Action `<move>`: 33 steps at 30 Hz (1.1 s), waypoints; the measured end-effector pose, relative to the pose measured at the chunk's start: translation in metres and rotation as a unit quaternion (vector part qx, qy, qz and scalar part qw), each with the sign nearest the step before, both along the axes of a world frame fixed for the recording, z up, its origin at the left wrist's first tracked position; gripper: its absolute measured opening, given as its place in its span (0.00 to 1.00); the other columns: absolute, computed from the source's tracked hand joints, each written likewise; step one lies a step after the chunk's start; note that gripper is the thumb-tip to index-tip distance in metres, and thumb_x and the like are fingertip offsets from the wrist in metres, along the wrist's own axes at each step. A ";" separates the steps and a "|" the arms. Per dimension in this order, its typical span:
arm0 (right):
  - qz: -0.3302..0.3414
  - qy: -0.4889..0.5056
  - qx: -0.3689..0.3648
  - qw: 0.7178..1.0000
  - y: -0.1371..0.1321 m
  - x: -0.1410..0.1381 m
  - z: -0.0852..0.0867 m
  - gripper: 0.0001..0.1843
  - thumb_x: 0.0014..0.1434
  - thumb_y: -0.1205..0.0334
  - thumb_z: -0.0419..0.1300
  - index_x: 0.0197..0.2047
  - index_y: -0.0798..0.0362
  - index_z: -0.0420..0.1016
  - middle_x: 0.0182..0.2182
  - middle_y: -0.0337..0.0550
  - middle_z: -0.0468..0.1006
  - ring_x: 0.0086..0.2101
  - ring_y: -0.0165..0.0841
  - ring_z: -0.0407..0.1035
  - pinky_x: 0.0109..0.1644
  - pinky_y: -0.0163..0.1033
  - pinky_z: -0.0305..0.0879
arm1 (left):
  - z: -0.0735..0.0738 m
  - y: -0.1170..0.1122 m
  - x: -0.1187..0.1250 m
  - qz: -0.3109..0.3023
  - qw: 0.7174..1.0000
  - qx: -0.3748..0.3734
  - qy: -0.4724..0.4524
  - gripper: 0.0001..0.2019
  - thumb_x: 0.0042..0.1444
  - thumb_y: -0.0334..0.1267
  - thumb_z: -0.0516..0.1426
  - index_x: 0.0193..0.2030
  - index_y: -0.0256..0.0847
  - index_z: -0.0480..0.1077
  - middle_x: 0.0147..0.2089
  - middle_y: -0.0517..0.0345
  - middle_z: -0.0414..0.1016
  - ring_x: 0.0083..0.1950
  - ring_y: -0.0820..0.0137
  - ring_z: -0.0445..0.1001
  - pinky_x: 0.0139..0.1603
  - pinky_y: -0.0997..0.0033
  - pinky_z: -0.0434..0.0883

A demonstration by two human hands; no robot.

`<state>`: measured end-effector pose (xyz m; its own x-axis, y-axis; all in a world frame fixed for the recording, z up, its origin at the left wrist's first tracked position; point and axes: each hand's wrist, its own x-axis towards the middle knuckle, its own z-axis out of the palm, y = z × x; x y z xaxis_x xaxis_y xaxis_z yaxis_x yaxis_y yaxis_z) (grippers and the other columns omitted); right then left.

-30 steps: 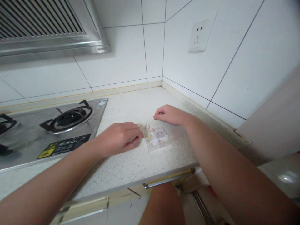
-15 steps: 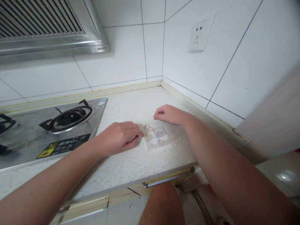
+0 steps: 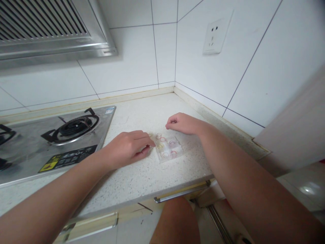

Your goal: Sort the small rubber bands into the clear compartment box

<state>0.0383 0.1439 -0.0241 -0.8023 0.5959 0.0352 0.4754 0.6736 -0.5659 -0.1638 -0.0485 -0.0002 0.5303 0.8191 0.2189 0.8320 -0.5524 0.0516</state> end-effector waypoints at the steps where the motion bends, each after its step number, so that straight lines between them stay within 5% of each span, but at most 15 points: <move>1: 0.001 0.000 0.001 1.000 0.000 0.000 0.000 0.19 0.57 0.46 0.57 0.37 0.52 0.80 0.28 0.39 0.74 0.28 0.25 0.61 0.33 0.35 0.51 | 0.000 0.000 0.000 -0.002 1.000 0.002 0.000 0.10 0.65 0.34 0.51 0.49 0.42 0.71 0.43 0.56 0.76 0.45 0.69 0.74 0.44 0.69 0.71; 33: 0.014 -0.019 0.003 1.000 -0.004 0.002 0.005 0.19 0.58 0.46 0.57 0.38 0.53 0.79 0.32 0.41 0.77 0.31 0.27 0.64 0.34 0.36 0.53 | 0.002 -0.004 0.000 -0.003 1.000 -0.019 0.005 0.08 0.66 0.36 0.51 0.48 0.44 0.70 0.43 0.57 0.75 0.43 0.69 0.73 0.43 0.69 0.70</move>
